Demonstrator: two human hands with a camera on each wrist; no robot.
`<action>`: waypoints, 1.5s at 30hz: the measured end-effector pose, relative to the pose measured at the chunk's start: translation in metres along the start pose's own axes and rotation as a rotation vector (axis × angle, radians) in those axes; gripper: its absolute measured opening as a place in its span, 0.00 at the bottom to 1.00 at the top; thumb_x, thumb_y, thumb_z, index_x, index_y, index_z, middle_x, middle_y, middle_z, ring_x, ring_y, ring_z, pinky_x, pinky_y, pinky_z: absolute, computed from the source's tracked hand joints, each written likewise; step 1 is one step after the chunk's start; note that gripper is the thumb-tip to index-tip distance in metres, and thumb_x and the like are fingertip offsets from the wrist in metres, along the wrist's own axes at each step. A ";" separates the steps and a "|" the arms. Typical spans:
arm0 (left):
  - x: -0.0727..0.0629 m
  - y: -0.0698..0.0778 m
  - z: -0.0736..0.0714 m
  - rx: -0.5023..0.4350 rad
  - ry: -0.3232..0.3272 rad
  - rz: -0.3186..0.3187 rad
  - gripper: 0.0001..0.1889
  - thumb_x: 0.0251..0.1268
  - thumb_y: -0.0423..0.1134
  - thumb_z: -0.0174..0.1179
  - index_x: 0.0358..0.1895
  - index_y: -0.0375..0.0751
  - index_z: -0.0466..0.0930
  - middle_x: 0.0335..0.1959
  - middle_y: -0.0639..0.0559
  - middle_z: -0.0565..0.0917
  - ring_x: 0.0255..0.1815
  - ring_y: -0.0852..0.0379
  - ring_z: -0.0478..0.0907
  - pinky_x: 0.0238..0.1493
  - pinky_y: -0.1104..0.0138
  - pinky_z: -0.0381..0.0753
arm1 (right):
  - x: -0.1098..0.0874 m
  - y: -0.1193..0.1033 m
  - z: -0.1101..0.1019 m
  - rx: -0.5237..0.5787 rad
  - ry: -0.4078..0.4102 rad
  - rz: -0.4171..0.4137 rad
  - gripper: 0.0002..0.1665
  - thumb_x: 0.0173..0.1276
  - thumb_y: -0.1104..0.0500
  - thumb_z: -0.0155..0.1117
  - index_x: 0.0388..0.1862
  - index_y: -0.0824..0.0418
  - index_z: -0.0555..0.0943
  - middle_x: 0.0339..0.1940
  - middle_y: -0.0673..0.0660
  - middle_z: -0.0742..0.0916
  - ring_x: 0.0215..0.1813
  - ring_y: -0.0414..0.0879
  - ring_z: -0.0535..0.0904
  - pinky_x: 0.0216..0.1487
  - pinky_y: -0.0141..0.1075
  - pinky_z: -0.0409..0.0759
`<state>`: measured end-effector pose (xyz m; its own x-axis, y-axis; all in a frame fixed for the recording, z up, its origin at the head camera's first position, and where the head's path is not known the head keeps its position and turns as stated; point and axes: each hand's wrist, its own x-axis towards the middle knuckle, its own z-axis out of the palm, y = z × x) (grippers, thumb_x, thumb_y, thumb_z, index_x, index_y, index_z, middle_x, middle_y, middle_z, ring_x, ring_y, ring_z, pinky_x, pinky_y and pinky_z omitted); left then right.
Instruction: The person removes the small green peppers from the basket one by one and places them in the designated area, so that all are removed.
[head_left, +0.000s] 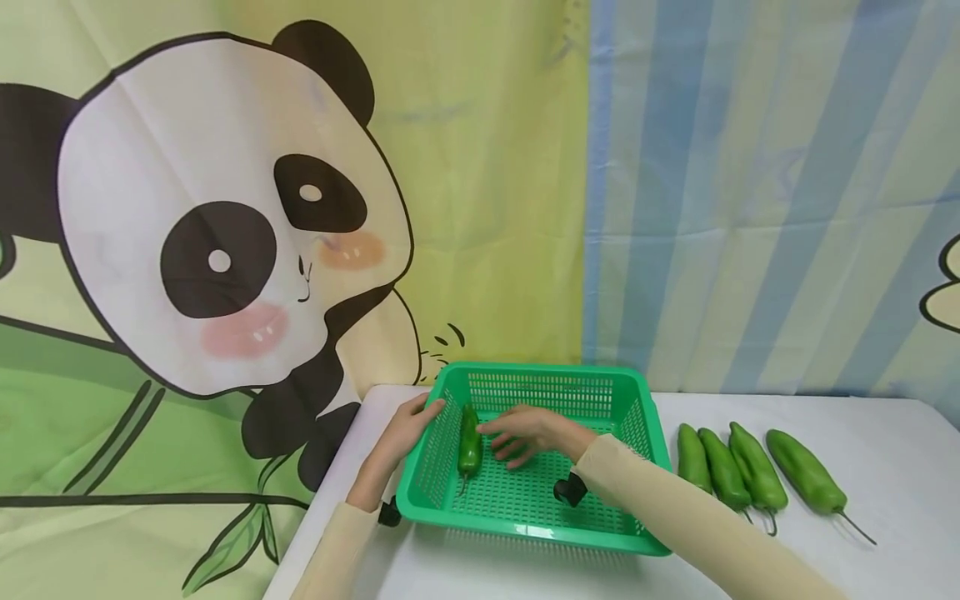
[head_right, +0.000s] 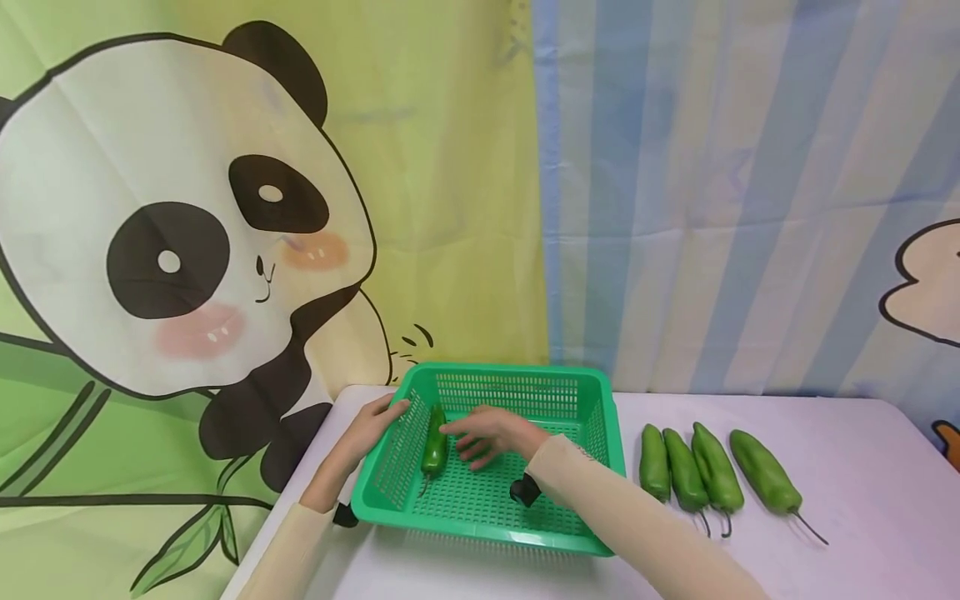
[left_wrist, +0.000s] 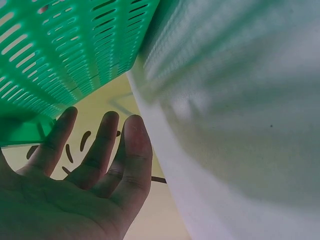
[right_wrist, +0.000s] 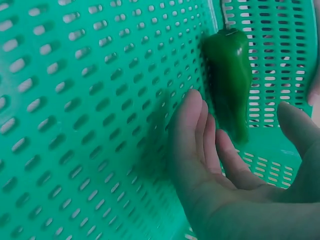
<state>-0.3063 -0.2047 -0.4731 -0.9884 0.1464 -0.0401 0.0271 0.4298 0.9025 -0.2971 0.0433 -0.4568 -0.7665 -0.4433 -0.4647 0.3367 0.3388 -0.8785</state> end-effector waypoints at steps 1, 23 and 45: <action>0.000 0.000 0.000 -0.003 0.001 0.000 0.26 0.77 0.55 0.53 0.69 0.45 0.74 0.49 0.41 0.86 0.37 0.54 0.86 0.36 0.64 0.84 | 0.002 0.000 0.001 -0.010 0.011 0.000 0.32 0.71 0.49 0.67 0.64 0.69 0.74 0.58 0.69 0.83 0.52 0.59 0.84 0.49 0.50 0.85; 0.001 0.004 -0.003 -0.007 -0.020 0.008 0.25 0.77 0.54 0.53 0.69 0.45 0.75 0.52 0.40 0.85 0.42 0.52 0.86 0.40 0.63 0.85 | 0.023 -0.014 0.037 -0.136 0.225 0.059 0.23 0.67 0.44 0.70 0.44 0.63 0.79 0.46 0.64 0.84 0.42 0.54 0.84 0.42 0.44 0.85; 0.003 -0.002 -0.001 -0.013 -0.026 0.003 0.26 0.76 0.56 0.53 0.69 0.46 0.75 0.53 0.41 0.85 0.41 0.53 0.86 0.40 0.65 0.83 | 0.013 -0.012 0.029 -0.130 0.185 0.024 0.24 0.68 0.46 0.69 0.48 0.64 0.79 0.47 0.63 0.82 0.47 0.59 0.84 0.48 0.50 0.85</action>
<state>-0.3095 -0.2061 -0.4743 -0.9841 0.1709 -0.0483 0.0280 0.4180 0.9080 -0.2951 0.0097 -0.4557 -0.8503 -0.2784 -0.4466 0.2916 0.4572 -0.8402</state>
